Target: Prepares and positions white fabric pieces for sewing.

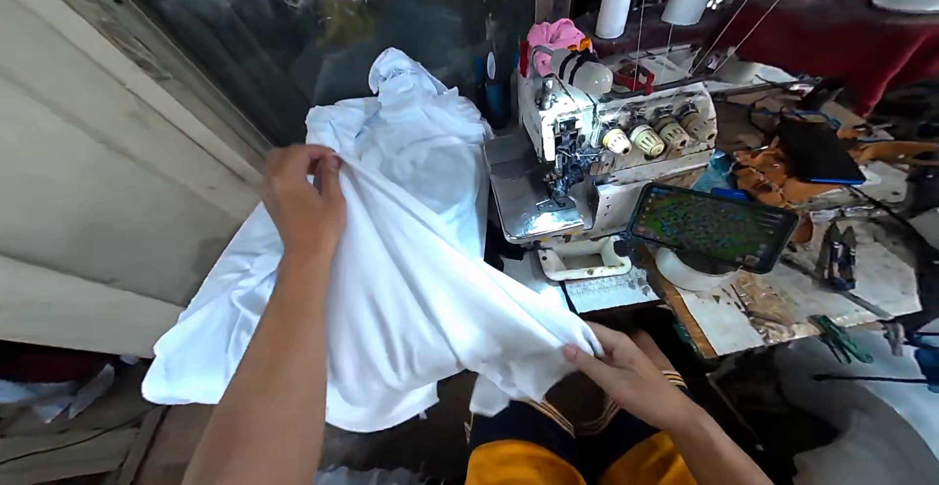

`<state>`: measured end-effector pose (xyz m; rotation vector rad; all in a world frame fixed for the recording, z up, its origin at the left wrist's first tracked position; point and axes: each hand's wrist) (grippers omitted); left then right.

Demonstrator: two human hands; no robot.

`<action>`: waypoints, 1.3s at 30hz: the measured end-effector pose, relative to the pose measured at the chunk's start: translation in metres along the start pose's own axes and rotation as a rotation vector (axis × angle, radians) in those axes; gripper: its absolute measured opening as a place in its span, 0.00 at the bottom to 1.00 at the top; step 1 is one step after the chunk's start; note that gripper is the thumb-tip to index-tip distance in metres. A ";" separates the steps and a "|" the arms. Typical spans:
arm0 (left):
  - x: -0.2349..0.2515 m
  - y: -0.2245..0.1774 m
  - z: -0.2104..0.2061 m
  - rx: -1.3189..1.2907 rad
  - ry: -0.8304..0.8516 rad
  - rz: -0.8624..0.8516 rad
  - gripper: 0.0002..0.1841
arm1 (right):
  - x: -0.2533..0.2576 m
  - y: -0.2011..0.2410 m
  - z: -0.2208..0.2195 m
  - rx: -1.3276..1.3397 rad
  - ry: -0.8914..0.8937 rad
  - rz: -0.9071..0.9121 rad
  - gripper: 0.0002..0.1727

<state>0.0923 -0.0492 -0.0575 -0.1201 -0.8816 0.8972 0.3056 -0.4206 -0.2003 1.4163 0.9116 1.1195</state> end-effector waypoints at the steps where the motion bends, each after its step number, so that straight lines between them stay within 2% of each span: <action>1: -0.003 0.009 -0.017 0.027 0.071 0.048 0.20 | -0.003 -0.001 0.001 0.031 -0.076 -0.024 0.16; 4: -0.013 0.034 -0.054 0.068 0.307 0.189 0.19 | -0.011 -0.004 0.004 0.123 -0.191 -0.124 0.15; 7: -0.014 0.029 -0.051 0.072 0.280 0.184 0.18 | -0.014 -0.005 0.005 0.204 -0.210 -0.180 0.16; 9: -0.027 -0.002 -0.031 0.043 0.211 0.030 0.21 | -0.012 -0.005 0.007 0.220 -0.224 -0.164 0.15; 11: -0.067 -0.055 -0.016 -0.036 0.190 -0.209 0.18 | -0.012 -0.008 0.010 0.174 -0.238 -0.119 0.14; 13: -0.128 -0.105 -0.024 -0.204 0.321 -0.438 0.10 | -0.014 -0.010 0.010 0.093 -0.258 -0.092 0.13; 16: -0.183 -0.147 -0.063 -0.158 0.597 -0.663 0.10 | -0.014 -0.007 0.006 0.010 -0.284 -0.071 0.14; 18: -0.185 -0.152 -0.078 -0.219 0.638 -0.654 0.09 | -0.016 -0.001 0.006 -0.025 -0.288 -0.080 0.14; 21: -0.165 -0.167 -0.064 -0.318 0.723 -0.567 0.09 | -0.022 0.001 0.010 -0.020 -0.308 -0.098 0.14; 24: -0.149 -0.185 -0.058 -0.306 0.793 -0.552 0.10 | -0.025 -0.009 0.012 -0.033 -0.335 -0.102 0.14; 28: -0.150 -0.204 -0.086 -0.239 0.611 -0.581 0.11 | -0.032 -0.011 0.007 -0.002 -0.325 -0.065 0.13; 30: -0.152 -0.207 -0.084 -0.200 0.554 -0.578 0.14 | -0.036 -0.009 0.007 -0.001 -0.332 -0.005 0.12; 32: -0.153 -0.201 -0.068 -0.259 0.603 -0.496 0.13 | -0.040 -0.008 0.006 -0.040 -0.363 0.061 0.11; 34: -0.157 -0.191 -0.054 -0.309 0.734 -0.446 0.14 | -0.042 -0.005 0.005 -0.094 -0.386 0.150 0.08; 37: -0.171 -0.185 -0.046 -0.258 0.947 -0.484 0.21 | -0.039 0.004 0.001 -0.124 -0.363 0.290 0.08; 39: -0.180 -0.180 -0.051 -0.284 0.883 -0.499 0.18 | -0.037 0.008 -0.002 -0.110 -0.357 0.301 0.09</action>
Point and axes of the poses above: each hand's wrist, its own x-axis towards the middle knuckle, its own z-axis out of the back of the hand, y = z × x, and after that the axes turned 6 degrees about z, right-handed
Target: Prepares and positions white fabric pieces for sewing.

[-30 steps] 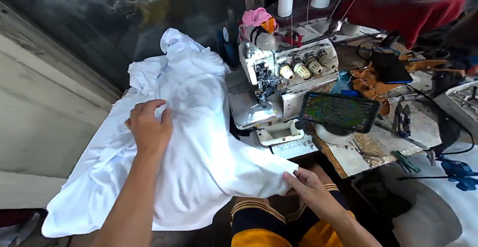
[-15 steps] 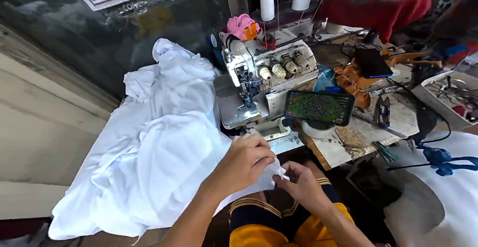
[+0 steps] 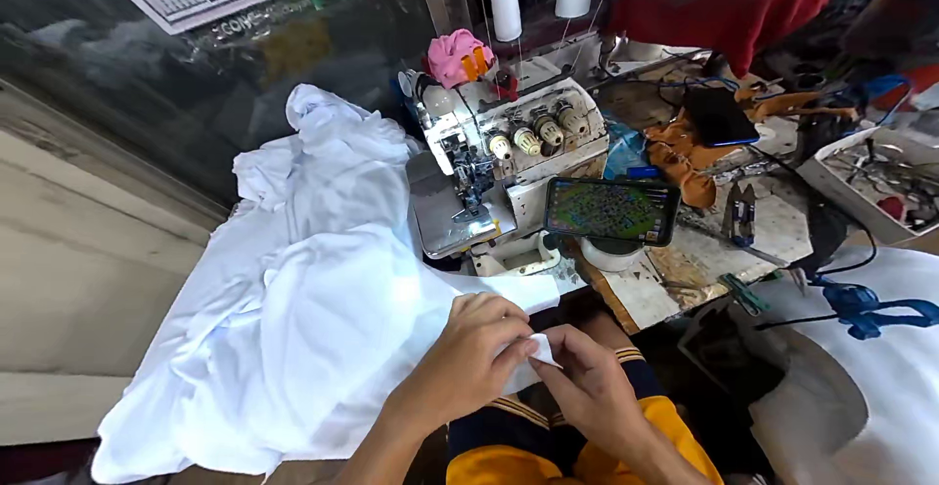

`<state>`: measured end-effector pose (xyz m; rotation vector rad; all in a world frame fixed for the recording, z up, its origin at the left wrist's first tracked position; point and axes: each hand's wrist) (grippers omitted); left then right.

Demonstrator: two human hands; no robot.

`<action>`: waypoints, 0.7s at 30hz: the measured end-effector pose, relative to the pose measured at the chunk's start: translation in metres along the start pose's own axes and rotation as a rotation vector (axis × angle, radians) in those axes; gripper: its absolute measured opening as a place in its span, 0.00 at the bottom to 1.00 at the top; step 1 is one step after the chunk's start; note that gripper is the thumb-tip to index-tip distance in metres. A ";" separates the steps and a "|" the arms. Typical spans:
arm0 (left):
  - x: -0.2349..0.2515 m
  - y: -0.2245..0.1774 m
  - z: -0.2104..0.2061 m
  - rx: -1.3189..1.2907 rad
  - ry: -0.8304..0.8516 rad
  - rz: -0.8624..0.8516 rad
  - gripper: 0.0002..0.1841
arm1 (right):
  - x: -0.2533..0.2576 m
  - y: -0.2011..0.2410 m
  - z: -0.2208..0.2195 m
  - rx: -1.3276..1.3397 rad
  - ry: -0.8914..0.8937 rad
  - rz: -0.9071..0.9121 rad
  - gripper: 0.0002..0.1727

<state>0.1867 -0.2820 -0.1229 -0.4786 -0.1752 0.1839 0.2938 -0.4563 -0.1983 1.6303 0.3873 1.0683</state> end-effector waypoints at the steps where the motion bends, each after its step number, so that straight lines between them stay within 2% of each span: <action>1: 0.000 0.004 -0.003 -0.022 -0.064 -0.015 0.16 | 0.001 0.000 0.000 -0.005 -0.001 -0.032 0.10; 4: 0.003 0.010 -0.004 -0.138 -0.179 -0.025 0.11 | 0.000 0.000 0.002 -0.028 -0.010 -0.139 0.10; 9: 0.019 0.002 -0.001 -0.247 -0.317 0.015 0.03 | 0.006 0.009 0.007 0.084 0.002 -0.171 0.12; 11: 0.038 0.001 -0.011 -0.205 -0.375 0.035 0.05 | 0.012 0.000 0.007 0.125 -0.035 -0.255 0.13; 14: 0.060 0.006 -0.029 -0.170 -0.336 0.079 0.09 | 0.021 -0.017 0.006 0.148 -0.111 -0.434 0.12; 18: 0.066 0.006 -0.029 -0.222 -0.325 0.114 0.11 | 0.023 -0.021 0.008 0.150 -0.156 -0.475 0.11; 21: 0.071 0.011 -0.036 -0.088 -0.283 0.124 0.09 | 0.021 -0.032 0.009 0.144 -0.165 -0.499 0.13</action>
Point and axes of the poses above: each hand's wrist, its own x-axis towards the middle knuckle, its own z-axis out of the back of the hand, y = z × x, and after that the axes turned 6 degrees about z, right-handed
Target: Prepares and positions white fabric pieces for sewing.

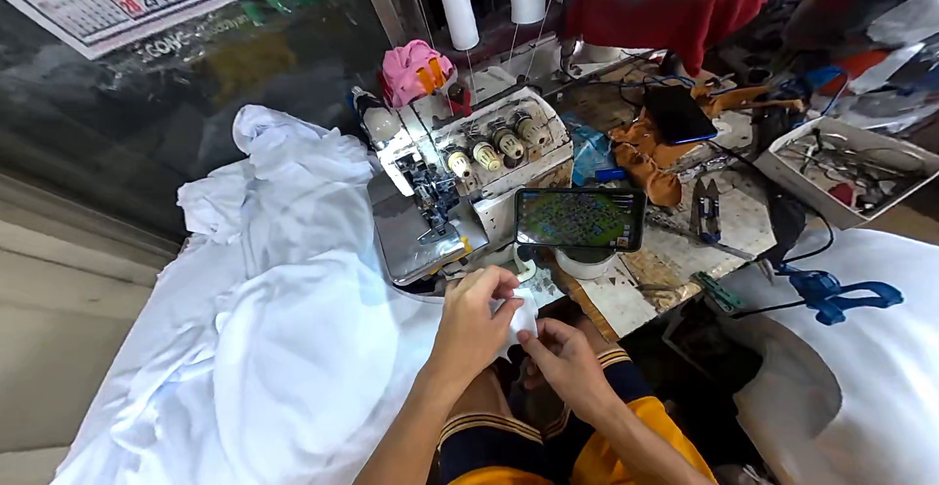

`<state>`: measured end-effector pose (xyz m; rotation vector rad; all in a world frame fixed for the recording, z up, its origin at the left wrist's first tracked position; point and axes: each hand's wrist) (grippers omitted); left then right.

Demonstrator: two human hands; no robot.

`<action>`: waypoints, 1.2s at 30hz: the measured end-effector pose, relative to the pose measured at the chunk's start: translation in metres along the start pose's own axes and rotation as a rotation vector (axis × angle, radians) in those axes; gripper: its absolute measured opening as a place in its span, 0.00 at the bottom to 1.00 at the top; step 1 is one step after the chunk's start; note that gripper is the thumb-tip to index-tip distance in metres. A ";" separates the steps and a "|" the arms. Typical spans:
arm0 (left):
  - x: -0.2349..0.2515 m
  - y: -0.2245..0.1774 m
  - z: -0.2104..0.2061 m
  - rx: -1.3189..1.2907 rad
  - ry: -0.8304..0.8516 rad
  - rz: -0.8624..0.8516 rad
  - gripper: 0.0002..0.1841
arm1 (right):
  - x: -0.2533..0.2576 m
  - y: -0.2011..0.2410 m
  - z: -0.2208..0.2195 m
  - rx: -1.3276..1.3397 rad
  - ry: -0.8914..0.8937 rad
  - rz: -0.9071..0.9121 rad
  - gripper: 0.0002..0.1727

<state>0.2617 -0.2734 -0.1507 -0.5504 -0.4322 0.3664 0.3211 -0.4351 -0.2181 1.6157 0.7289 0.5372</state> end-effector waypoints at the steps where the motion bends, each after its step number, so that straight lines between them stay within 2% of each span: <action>1: 0.001 0.002 -0.003 0.073 -0.009 -0.029 0.08 | 0.001 -0.001 0.000 0.001 0.003 -0.003 0.13; 5: 0.001 0.003 -0.012 0.217 -0.067 -0.114 0.07 | 0.001 -0.002 0.002 0.009 -0.007 0.017 0.14; 10: 0.006 0.000 -0.017 0.353 -0.035 -0.134 0.09 | 0.004 -0.010 0.005 -0.014 0.001 -0.033 0.16; 14: 0.011 -0.010 -0.013 0.469 0.054 -0.119 0.06 | -0.007 0.001 0.020 -0.285 0.196 -0.069 0.18; 15: 0.011 -0.009 -0.014 0.479 0.065 -0.139 0.07 | -0.013 0.008 0.023 -0.391 0.213 -0.019 0.17; 18: 0.004 -0.004 -0.009 0.391 0.066 -0.226 0.09 | -0.024 0.027 0.020 -0.430 0.010 0.358 0.12; 20: -0.004 -0.006 0.000 0.263 0.046 -0.259 0.10 | -0.014 0.041 0.014 -0.375 -0.017 0.459 0.23; 21: -0.008 -0.007 0.004 0.184 0.020 -0.265 0.10 | -0.007 0.045 0.013 -0.343 0.023 0.430 0.27; 22: -0.011 -0.008 0.009 0.110 -0.016 -0.264 0.10 | 0.001 0.048 0.012 -0.293 0.072 0.367 0.26; 24: -0.015 -0.009 0.024 0.012 -0.078 -0.249 0.10 | 0.007 0.053 0.010 -0.229 0.131 0.275 0.14; 26: -0.017 -0.007 0.037 -0.058 -0.131 -0.228 0.08 | 0.004 0.058 0.009 -0.202 0.159 0.251 0.12; 30: -0.022 -0.005 0.045 -0.182 -0.209 -0.185 0.07 | 0.001 0.055 0.004 -0.273 0.140 0.274 0.11; 36: -0.028 -0.002 0.057 -0.264 -0.234 -0.166 0.07 | 0.000 0.058 -0.006 -0.290 0.071 0.368 0.11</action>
Point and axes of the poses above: each hand's wrist, its own x-axis towards the middle knuckle, its own z-axis out of the back of the hand, y = z × x, and after that the axes turned 6 degrees about z, right-handed
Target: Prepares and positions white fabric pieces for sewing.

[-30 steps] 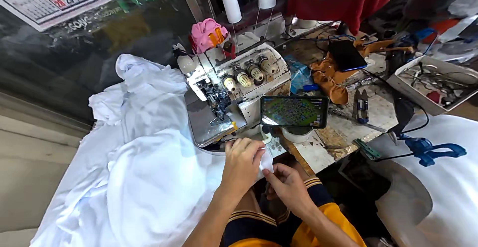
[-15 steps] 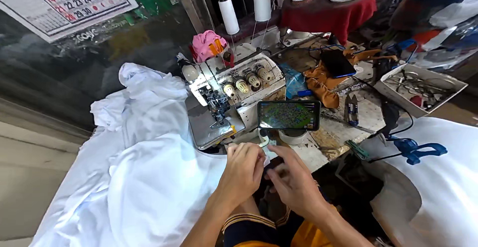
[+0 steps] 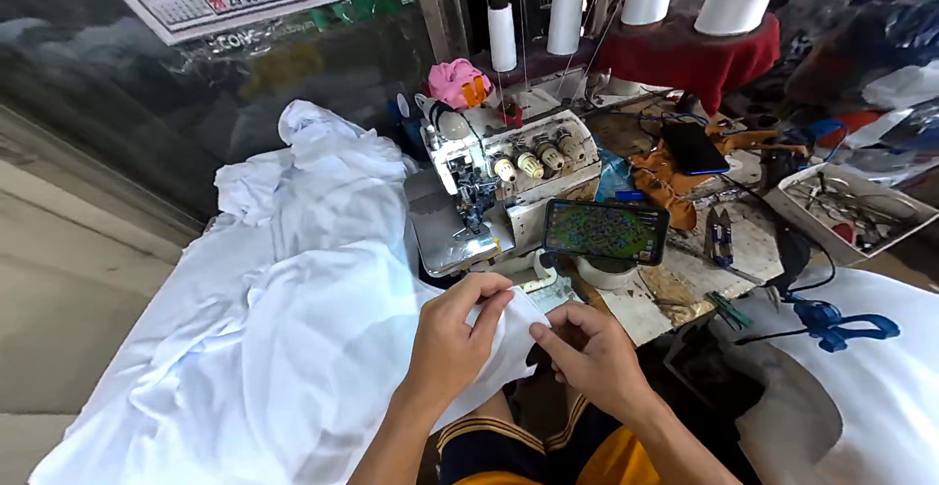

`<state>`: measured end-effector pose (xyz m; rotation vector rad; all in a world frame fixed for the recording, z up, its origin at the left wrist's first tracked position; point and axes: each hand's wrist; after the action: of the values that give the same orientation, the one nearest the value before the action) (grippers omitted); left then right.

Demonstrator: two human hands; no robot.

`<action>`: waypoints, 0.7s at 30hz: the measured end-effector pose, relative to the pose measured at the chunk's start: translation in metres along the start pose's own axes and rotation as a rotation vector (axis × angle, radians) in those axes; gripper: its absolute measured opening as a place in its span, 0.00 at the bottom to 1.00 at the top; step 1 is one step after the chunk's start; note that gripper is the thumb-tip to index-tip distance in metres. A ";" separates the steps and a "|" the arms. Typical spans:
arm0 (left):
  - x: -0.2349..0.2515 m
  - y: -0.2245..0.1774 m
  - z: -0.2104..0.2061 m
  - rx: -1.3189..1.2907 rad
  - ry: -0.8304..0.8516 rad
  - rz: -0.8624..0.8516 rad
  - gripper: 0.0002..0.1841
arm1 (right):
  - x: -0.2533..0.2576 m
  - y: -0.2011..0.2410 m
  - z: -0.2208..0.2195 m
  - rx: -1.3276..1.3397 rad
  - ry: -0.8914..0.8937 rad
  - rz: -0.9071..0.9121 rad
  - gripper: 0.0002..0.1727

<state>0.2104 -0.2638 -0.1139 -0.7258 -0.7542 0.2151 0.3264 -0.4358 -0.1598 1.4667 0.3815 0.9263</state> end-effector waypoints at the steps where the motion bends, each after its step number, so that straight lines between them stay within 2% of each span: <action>1: 0.000 0.000 0.003 0.003 -0.007 -0.003 0.07 | 0.001 0.002 -0.002 0.005 -0.009 0.016 0.11; 7: 0.000 0.004 0.018 0.032 -0.069 0.020 0.10 | 0.005 0.009 -0.006 -0.028 0.015 0.105 0.13; 11: -0.001 0.001 0.026 -0.069 0.029 0.147 0.08 | 0.006 0.011 -0.003 -0.063 0.037 0.134 0.13; 14: -0.004 0.000 0.028 -0.062 0.042 0.175 0.09 | 0.008 0.008 -0.002 -0.065 0.052 0.140 0.12; 18: -0.003 0.014 0.020 0.128 -0.008 0.102 0.10 | 0.019 0.012 -0.007 -0.026 0.099 0.127 0.12; 21: 0.018 0.002 0.038 0.156 -0.066 0.017 0.08 | 0.034 0.032 -0.007 0.051 0.114 0.170 0.11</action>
<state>0.1974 -0.2349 -0.0858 -0.5793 -0.7847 0.3116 0.3330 -0.4112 -0.1203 1.5141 0.3699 1.1472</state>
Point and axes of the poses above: each hand's wrist, its own x-axis towards the middle knuckle, its own z-axis out of the back of the hand, y = z × x, and after that the axes turned 6 degrees about z, right-handed
